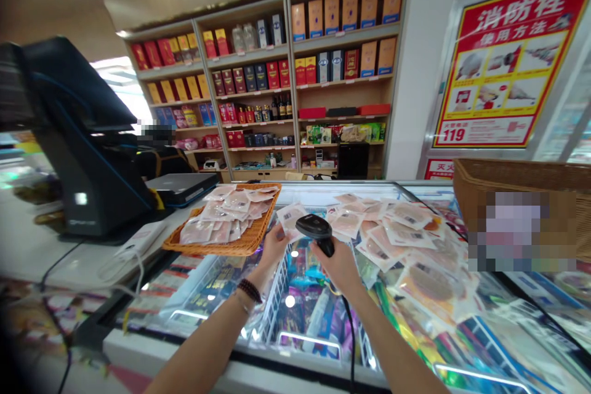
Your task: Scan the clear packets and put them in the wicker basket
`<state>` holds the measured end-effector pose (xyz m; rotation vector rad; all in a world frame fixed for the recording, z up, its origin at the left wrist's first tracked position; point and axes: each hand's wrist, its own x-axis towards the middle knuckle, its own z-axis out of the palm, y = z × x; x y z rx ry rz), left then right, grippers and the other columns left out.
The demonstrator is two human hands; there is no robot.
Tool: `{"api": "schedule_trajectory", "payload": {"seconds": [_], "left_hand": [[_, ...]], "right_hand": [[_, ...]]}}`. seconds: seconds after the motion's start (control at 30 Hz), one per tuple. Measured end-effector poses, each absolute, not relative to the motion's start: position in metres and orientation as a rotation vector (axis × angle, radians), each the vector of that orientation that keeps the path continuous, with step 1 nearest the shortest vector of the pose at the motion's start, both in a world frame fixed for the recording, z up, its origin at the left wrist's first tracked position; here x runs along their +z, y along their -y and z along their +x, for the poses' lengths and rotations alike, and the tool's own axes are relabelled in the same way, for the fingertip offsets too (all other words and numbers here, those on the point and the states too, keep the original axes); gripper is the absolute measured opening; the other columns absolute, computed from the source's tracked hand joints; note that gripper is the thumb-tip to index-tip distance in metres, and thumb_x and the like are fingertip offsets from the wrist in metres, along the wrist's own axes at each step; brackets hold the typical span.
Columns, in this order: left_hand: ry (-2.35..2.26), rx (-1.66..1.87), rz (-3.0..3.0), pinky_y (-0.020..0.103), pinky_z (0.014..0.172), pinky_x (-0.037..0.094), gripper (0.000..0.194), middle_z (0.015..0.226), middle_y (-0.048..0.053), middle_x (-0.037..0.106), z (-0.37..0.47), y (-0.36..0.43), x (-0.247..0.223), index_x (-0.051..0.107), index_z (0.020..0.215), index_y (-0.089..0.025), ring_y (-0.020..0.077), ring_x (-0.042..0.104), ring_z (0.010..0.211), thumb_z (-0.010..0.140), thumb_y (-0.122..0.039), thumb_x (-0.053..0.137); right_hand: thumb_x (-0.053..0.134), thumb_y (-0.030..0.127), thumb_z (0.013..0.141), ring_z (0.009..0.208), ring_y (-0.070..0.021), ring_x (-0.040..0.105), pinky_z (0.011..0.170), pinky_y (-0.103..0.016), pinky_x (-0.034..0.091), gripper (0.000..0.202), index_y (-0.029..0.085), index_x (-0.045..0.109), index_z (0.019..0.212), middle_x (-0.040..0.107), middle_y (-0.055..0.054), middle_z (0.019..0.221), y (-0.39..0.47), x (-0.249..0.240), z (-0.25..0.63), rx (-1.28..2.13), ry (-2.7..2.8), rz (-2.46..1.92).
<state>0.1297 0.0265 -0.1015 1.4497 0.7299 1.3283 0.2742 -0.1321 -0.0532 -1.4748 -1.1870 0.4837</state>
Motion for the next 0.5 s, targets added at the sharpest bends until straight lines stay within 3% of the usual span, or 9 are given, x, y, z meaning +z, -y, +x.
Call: {"api": "schedule_trajectory", "payload": {"seconds": [0.3,0.5], "left_hand": [[-0.746,1.285,1.303,0.032,0.074,0.06,0.057,0.088,0.009,0.08,0.161,-0.048,-0.098,0.076,0.105,-0.015,0.0246,0.075,0.082,0.052,-0.032,0.092],[-0.583,1.141,1.268,0.03,0.065,0.058,0.065,0.092,0.011,0.08,0.239,-0.034,-0.073,0.074,0.112,-0.014,0.0245,0.076,0.077,0.052,-0.031,0.093]], "right_hand": [[0.068,0.071,0.075,0.035,-0.0166,0.05,0.043,-0.03,0.04,0.048,0.026,0.056,0.066,0.053,0.002,0.04,0.175,-0.023,0.36,0.34,0.988,-1.524],[0.068,0.074,0.068,0.033,-0.0168,0.049,0.041,-0.03,0.04,0.05,0.027,0.053,0.059,0.052,0.001,0.037,0.234,-0.018,0.435,0.119,0.803,-1.634]]}}
